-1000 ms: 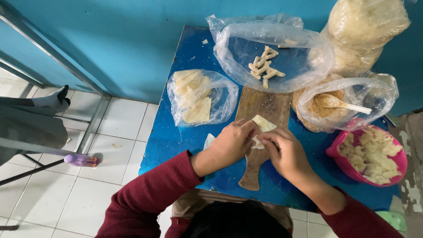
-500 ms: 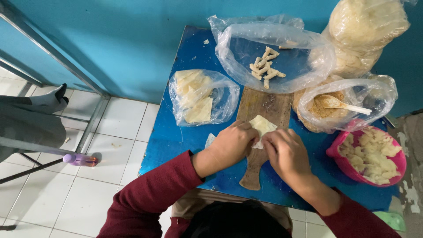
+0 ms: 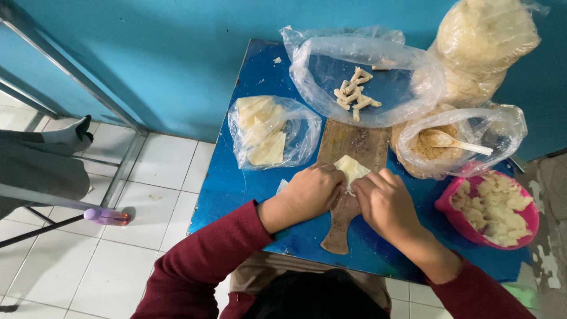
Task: The person sits at a small table and folds square dough wrappers over a filling, pinching the edges closed by hand. They spoon brown sugar from a plastic bag onto a wrapper, fold it into a triangle, press the edges, and place the finished piece aside, repeating the cycle with dough pieces from a pink bowl.
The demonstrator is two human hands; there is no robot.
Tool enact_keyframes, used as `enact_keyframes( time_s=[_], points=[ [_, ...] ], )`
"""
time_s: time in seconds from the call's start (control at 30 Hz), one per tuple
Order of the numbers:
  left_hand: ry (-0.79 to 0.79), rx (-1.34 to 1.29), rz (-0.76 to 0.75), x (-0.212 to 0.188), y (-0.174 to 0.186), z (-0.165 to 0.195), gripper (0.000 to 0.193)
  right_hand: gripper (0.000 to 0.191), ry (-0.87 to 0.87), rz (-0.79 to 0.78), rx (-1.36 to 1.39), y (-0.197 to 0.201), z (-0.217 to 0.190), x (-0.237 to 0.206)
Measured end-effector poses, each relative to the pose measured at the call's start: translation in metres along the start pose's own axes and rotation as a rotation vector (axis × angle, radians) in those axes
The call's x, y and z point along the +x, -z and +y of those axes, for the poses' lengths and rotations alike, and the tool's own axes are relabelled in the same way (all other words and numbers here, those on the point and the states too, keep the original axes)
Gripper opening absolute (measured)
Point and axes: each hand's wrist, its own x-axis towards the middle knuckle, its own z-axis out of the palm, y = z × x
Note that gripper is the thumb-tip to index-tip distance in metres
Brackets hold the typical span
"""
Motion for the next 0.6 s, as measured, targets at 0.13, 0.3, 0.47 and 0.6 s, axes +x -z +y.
enact_keyframes(
  time_s=[0.13, 0.3, 0.47, 0.6],
  points=[
    [0.09, -0.019, 0.002, 0.003, -0.004, 0.0, 0.011, 0.004, -0.021, -0.026, 0.065, 0.003, 0.003, 0.003],
    [0.136, -0.078, 0.043, 0.007, -0.01, -0.007, 0.008, 0.009, -0.205, -0.143, 0.24, -0.005, 0.016, 0.015],
    [0.03, -0.058, 0.086, 0.007, -0.015, -0.015, 0.005, 0.011, -0.109, -0.079, 0.308, -0.006, 0.014, 0.016],
    [-0.068, 0.052, 0.038, 0.001, -0.013, -0.015, 0.009, 0.005, -0.021, -0.048, 0.152, -0.004, 0.003, 0.007]
  ],
)
